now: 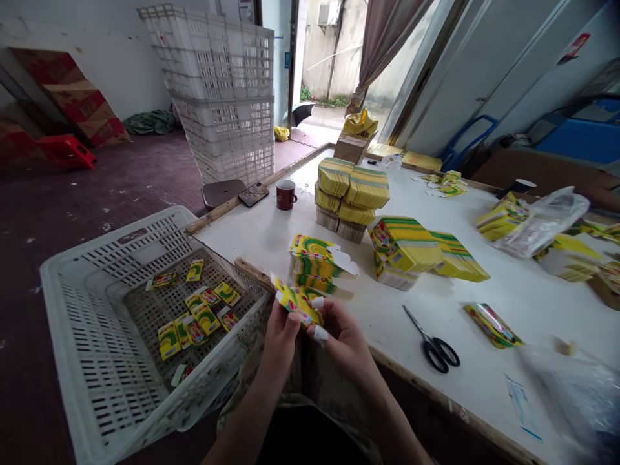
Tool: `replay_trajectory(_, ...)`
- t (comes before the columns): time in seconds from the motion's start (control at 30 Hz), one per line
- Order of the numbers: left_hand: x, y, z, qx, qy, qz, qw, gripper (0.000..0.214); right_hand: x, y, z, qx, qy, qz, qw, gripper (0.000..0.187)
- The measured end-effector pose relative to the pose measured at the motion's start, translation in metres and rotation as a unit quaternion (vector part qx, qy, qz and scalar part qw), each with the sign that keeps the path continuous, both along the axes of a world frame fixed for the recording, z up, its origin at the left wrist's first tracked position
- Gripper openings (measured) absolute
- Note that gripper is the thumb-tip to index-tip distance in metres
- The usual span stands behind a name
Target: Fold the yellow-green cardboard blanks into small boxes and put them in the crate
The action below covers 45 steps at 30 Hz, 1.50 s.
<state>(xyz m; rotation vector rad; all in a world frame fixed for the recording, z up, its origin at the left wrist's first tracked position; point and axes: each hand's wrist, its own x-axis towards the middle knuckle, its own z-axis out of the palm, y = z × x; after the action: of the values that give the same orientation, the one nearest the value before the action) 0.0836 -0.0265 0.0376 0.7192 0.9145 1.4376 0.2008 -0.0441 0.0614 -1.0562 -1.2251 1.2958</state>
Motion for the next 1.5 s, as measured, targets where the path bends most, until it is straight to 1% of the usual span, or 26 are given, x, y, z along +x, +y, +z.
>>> replay_trajectory(0.07, -0.003, 0.002, 0.004, 0.019, 0.025, -0.010, 0.999, 0.036, 0.006, -0.001, 0.005, 0.032, -0.052, 0.003, 0.998, 0.029)
replay_trajectory(0.17, -0.008, 0.004, 0.012, 0.014, 0.052, -0.004, 0.999, 0.025, 0.007, -0.006, 0.007, 0.064, -0.111, -0.005, 0.992, 0.022)
replay_trajectory(0.23, -0.008, 0.002, 0.017, 0.022, 0.070, -0.015, 0.997, 0.024, 0.005, -0.007, 0.004, 0.068, -0.108, -0.016, 0.992, 0.021)
replay_trajectory(0.33, -0.008, -0.002, 0.019, 0.043, 0.100, -0.019, 0.994, 0.026, 0.006, -0.005, -0.001, 0.075, -0.102, -0.036, 0.991, 0.026)
replay_trajectory(0.5, -0.006, -0.006, 0.011, 0.037, 0.139, -0.005, 0.990, 0.028, 0.010, -0.004, -0.007, 0.077, -0.072, -0.048, 0.993, 0.030)
replay_trajectory(0.6, -0.002, -0.006, 0.007, 0.018, 0.092, -0.022, 0.995, 0.033, 0.014, -0.003, -0.005, 0.073, -0.063, -0.082, 0.992, 0.026)
replay_trajectory(0.7, -0.004, -0.002, 0.015, 0.007, 0.000, -0.077, 0.997, 0.034, 0.028, -0.001, 0.007, 0.099, -0.106, -0.097, 0.985, 0.018)
replay_trajectory(0.73, -0.008, -0.001, 0.020, 0.013, -0.014, -0.080, 0.997, 0.035, 0.034, -0.001, 0.012, 0.120, -0.139, -0.097, 0.978, 0.018)
replay_trajectory(0.8, -0.020, 0.001, 0.031, 0.048, 0.000, -0.048, 0.998, 0.043, 0.046, -0.001, 0.022, 0.175, -0.235, -0.094, 0.951, 0.022)
replay_trajectory(0.87, -0.034, 0.002, 0.040, 0.109, 0.071, -0.022, 0.991, 0.060, 0.053, -0.002, 0.029, 0.231, -0.345, -0.086, 0.906, 0.030)
replay_trajectory(0.9, -0.040, 0.002, 0.043, 0.136, 0.127, -0.032, 0.982, 0.071, 0.053, -0.002, 0.030, 0.254, -0.387, -0.077, 0.883, 0.034)
replay_trajectory(0.93, -0.044, 0.002, 0.044, 0.152, 0.190, -0.056, 0.968, 0.083, 0.051, -0.003, 0.030, 0.276, -0.417, -0.059, 0.864, 0.036)
replay_trajectory(0.97, -0.046, 0.002, 0.044, 0.156, 0.255, -0.097, 0.949, 0.093, 0.048, -0.003, 0.028, 0.295, -0.432, -0.034, 0.851, 0.036)
replay_trajectory(1.0, -0.046, 0.001, 0.043, 0.151, 0.311, -0.145, 0.927, 0.096, 0.043, -0.003, 0.026, 0.312, -0.437, -0.009, 0.844, 0.035)
replay_trajectory(1.03, -0.044, 0.001, 0.040, 0.141, 0.352, -0.189, 0.906, 0.091, 0.039, -0.004, 0.023, 0.322, -0.435, 0.007, 0.841, 0.035)
replay_trajectory(1.07, -0.040, 0.000, 0.037, 0.128, 0.380, -0.221, 0.889, 0.081, 0.034, -0.004, 0.020, 0.327, -0.425, 0.004, 0.844, 0.036)
replay_trajectory(1.1, -0.035, 0.000, 0.034, 0.116, 0.398, -0.237, 0.878, 0.069, 0.031, -0.004, 0.017, 0.321, -0.407, -0.022, 0.855, 0.040)
replay_trajectory(1.13, -0.030, 0.000, 0.031, 0.106, 0.411, -0.238, 0.874, 0.060, 0.028, -0.004, 0.015, 0.303, -0.378, -0.066, 0.872, 0.047)
replay_trajectory(1.17, -0.025, -0.001, 0.028, 0.097, 0.422, -0.225, 0.873, 0.056, 0.026, -0.004, 0.012, 0.272, -0.338, -0.115, 0.894, 0.055)
replay_trajectory(1.2, -0.020, -0.001, 0.025, 0.091, 0.434, -0.203, 0.873, 0.058, 0.024, -0.004, 0.009, 0.230, -0.285, -0.154, 0.918, 0.063)
replay_trajectory(1.23, -0.015, -0.002, 0.022, 0.090, 0.446, -0.184, 0.871, 0.064, 0.022, -0.005, 0.007, 0.179, -0.223, -0.173, 0.943, 0.069)
replay_trajectory(1.3, -0.009, -0.005, 0.017, 0.105, 0.461, -0.162, 0.866, 0.073, 0.018, -0.006, 0.003, 0.056, -0.092, -0.158, 0.981, 0.070)
replay_trajectory(1.33, -0.007, -0.007, 0.015, 0.122, 0.464, -0.156, 0.863, 0.075, 0.016, -0.007, 0.002, -0.005, -0.032, -0.138, 0.990, 0.066)
replay_trajectory(1.4, -0.005, -0.011, 0.012, 0.163, 0.460, -0.155, 0.859, 0.076, 0.011, -0.009, 0.000, -0.104, 0.060, -0.101, 0.988, 0.058)
replay_trajectory(1.43, -0.005, -0.012, 0.011, 0.185, 0.455, -0.159, 0.857, 0.077, 0.009, -0.009, -0.001, -0.131, 0.087, -0.089, 0.984, 0.054)
replay_trajectory(1.5, -0.006, -0.012, 0.011, 0.219, 0.446, -0.169, 0.851, 0.076, 0.008, -0.008, -0.003, -0.140, 0.114, -0.073, 0.981, 0.050)
